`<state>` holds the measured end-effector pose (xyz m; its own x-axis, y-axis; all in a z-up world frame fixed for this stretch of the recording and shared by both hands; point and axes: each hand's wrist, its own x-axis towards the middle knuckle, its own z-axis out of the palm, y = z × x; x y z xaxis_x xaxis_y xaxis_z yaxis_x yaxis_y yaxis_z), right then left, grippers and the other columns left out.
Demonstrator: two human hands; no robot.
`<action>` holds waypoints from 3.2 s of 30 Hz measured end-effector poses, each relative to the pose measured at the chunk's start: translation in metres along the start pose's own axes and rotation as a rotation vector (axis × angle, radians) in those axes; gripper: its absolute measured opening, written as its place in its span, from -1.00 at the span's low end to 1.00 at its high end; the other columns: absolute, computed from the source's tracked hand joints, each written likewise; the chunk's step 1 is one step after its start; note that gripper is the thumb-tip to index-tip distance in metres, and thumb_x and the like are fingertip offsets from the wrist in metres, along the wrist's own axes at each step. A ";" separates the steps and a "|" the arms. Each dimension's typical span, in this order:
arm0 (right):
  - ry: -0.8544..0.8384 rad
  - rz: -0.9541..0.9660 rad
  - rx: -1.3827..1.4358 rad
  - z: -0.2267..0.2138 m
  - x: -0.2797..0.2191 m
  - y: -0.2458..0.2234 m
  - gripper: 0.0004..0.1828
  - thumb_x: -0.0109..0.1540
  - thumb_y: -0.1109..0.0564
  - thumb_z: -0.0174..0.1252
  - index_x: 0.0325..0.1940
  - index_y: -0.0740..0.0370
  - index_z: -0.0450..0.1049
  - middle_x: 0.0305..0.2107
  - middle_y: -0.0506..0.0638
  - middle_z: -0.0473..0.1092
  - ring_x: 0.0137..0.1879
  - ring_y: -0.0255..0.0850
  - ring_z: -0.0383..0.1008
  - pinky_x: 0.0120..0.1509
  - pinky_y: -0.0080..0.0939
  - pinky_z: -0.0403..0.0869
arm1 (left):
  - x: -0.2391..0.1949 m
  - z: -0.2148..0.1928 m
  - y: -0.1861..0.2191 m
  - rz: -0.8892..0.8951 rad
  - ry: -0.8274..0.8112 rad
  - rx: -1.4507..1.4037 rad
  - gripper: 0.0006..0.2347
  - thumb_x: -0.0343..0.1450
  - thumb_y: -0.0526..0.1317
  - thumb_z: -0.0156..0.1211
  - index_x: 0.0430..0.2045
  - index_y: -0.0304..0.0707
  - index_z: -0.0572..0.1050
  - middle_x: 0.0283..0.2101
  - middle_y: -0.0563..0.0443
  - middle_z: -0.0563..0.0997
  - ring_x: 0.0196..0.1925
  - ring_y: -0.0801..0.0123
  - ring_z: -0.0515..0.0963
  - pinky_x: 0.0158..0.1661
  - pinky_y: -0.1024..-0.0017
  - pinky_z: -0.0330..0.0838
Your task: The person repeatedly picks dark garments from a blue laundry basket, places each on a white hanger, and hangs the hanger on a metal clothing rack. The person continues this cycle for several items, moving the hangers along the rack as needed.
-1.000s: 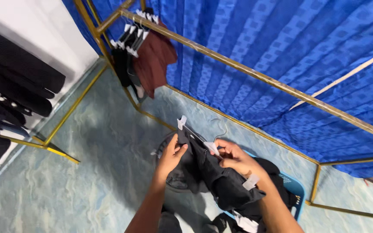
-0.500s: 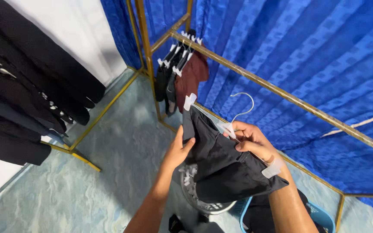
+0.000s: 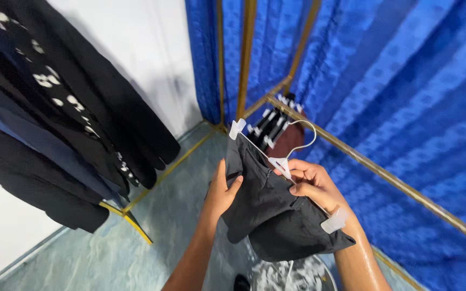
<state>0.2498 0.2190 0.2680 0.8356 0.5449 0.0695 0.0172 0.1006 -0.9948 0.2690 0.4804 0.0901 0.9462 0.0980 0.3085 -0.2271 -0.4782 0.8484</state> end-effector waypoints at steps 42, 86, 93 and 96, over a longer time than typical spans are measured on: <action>-0.262 -0.309 -0.447 0.162 0.564 -0.119 -0.59 0.08 0.40 0.12 0.00 0.32 0.56 -0.53 -0.21 0.36 -0.38 -0.43 0.28 -0.28 -0.37 0.29 | 0.333 -0.386 0.116 0.545 0.171 0.192 -0.61 0.45 -0.44 0.08 0.22 -0.41 0.33 0.08 -0.28 0.40 0.08 -0.05 0.51 0.09 0.24 0.42; -0.364 -0.349 -0.613 0.264 0.660 -0.141 -0.72 0.09 0.35 0.18 -0.12 0.32 0.57 -0.72 -0.22 0.15 -0.55 -0.45 0.10 -0.43 -0.35 0.14 | 0.440 -0.572 0.167 -0.056 -0.032 0.885 -0.69 0.32 -0.22 0.36 -0.05 -0.01 0.54 -0.06 0.04 0.66 0.02 0.20 0.62 0.00 0.24 0.50; -0.359 -0.351 -0.579 0.268 0.648 -0.137 -0.68 0.12 0.35 0.14 -0.06 0.32 0.59 -0.69 -0.22 0.22 -0.51 -0.47 0.17 -0.37 -0.40 0.23 | 0.436 -0.573 0.161 -0.026 -0.056 0.882 -0.55 0.22 -0.29 0.43 0.02 -0.06 0.52 -0.06 -0.03 0.69 0.01 0.19 0.67 -0.01 0.23 0.53; -0.367 -0.394 -0.608 0.270 0.647 -0.139 -0.69 0.12 0.36 0.18 -0.05 0.33 0.59 -0.70 -0.19 0.23 -0.52 -0.45 0.18 -0.34 -0.42 0.29 | 0.436 -0.573 0.159 -0.025 -0.060 0.880 -0.53 0.23 -0.33 0.39 0.06 -0.05 0.51 -0.03 -0.05 0.67 0.01 0.17 0.66 -0.01 0.23 0.54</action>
<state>0.6397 0.7818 0.4718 0.4743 0.8128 0.3383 0.6562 -0.0703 -0.7513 0.5129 0.9475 0.6062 0.9648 0.0833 0.2496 0.0305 -0.9776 0.2082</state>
